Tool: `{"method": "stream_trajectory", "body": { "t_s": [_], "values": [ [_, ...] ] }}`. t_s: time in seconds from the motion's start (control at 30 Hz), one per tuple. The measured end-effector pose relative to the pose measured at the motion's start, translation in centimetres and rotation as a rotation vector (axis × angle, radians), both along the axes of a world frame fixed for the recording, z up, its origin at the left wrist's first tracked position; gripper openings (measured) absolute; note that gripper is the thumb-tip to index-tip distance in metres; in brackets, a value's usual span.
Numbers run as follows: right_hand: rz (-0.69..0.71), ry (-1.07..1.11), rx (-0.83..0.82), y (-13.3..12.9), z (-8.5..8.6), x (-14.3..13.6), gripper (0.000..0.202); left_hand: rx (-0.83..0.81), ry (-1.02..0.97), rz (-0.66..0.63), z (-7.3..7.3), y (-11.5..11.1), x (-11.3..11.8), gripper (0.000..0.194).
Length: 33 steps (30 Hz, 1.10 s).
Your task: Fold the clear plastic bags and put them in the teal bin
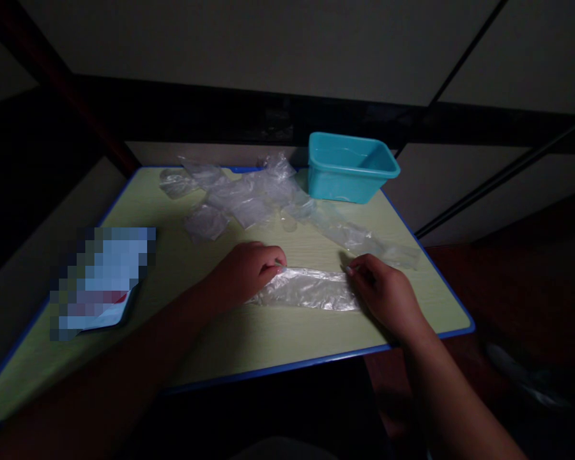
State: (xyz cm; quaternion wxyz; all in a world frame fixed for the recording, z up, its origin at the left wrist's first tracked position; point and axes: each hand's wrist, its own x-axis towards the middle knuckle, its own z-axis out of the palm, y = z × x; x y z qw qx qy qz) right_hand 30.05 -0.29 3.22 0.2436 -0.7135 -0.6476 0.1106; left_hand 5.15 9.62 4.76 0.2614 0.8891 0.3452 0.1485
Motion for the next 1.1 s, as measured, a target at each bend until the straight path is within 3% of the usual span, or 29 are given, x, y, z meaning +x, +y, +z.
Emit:
{"method": "stream_trajectory", "body": {
  "t_s": [0.67, 0.97, 1.1],
  "values": [
    [-0.008, -0.032, 0.012, 0.04, 0.07, -0.38, 0.020, 0.156, 0.097, -0.023, -0.25, -0.25, 0.08, 0.020],
    [-0.006, 0.219, 0.066, -0.42, -0.16, 0.07, 0.022, 0.193, 0.133, -0.067, -0.42, -0.45, -0.02, 0.022],
    [0.003, 0.234, 0.083, -0.50, -0.51, 0.41, 0.020, 0.206, 0.137, -0.072, -0.31, -0.55, -0.05, 0.022]
  ]
}}
